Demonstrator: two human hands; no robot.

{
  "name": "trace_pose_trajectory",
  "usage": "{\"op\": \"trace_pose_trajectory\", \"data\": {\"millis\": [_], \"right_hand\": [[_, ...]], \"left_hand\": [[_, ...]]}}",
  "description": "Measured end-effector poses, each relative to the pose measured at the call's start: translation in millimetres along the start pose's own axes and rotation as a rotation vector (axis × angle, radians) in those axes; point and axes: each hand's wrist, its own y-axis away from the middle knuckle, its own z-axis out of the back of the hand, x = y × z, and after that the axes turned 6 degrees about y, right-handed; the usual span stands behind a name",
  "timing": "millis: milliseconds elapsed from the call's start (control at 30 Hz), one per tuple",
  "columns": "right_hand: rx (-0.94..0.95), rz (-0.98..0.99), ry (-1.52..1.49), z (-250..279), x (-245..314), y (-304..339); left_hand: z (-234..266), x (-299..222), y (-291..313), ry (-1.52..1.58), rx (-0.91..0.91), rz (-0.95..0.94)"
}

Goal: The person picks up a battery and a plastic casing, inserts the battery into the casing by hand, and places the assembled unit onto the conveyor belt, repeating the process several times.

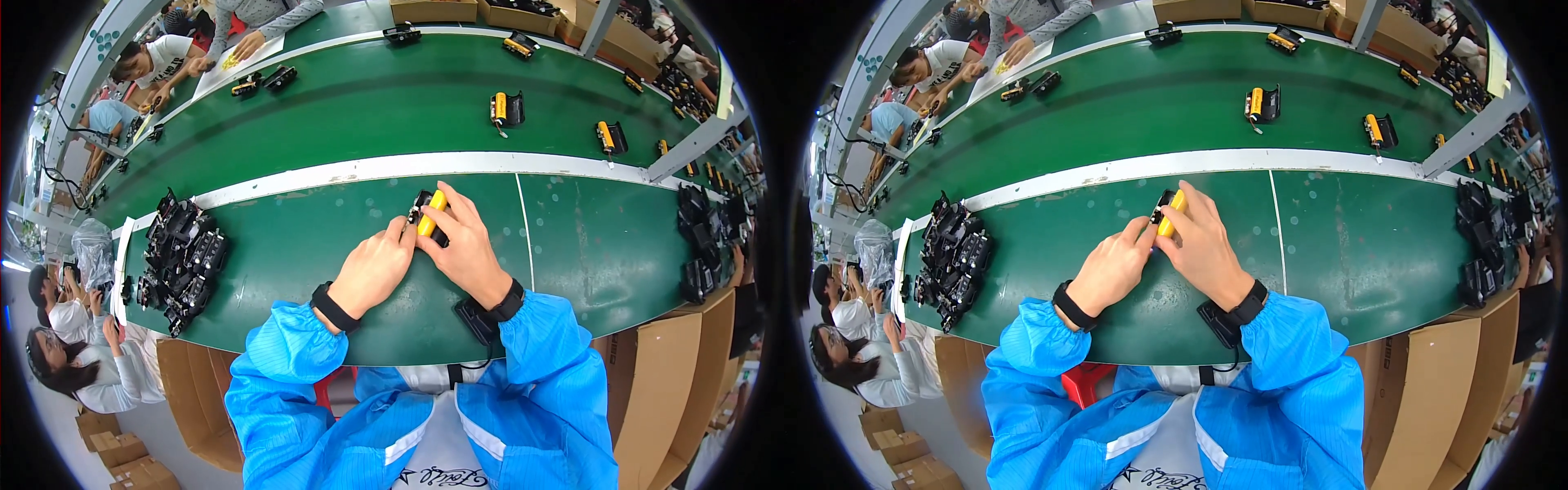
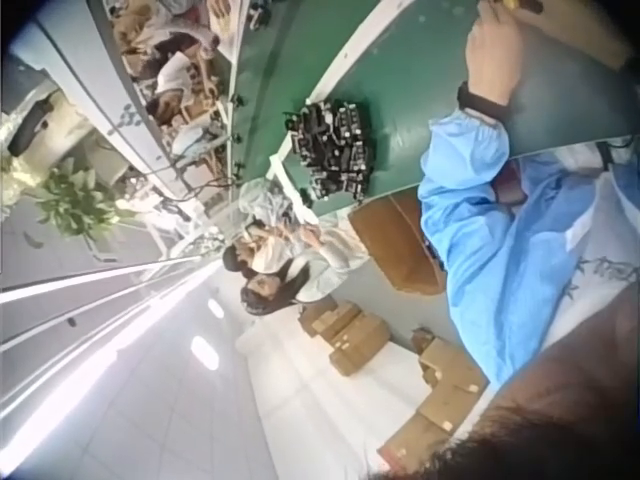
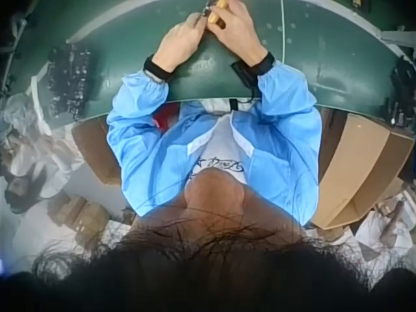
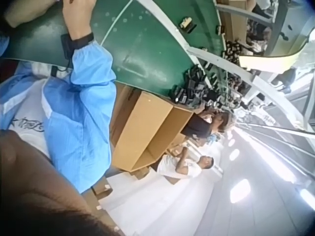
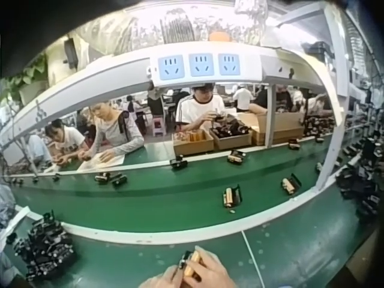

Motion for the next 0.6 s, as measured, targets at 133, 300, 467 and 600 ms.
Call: {"op": "trace_pose_trajectory", "data": {"millis": [133, 300, 467, 600], "right_hand": [[0.015, 0.032, 0.054, 0, 2, 1], [0.069, 0.000, 0.061, 3, 12, -4], [0.055, -0.022, 0.054, 3, 9, -4], [0.045, -0.003, 0.064, 3, 8, -5]], "left_hand": [[-5, -2, 1, -0.074, 0.008, 0.006], [1, -5, 3, 0.126, -0.043, 0.033], [2, 3, 0, 0.185, -0.074, -0.027], [4, 9, 0, 0.077, -0.021, -0.079]]}}
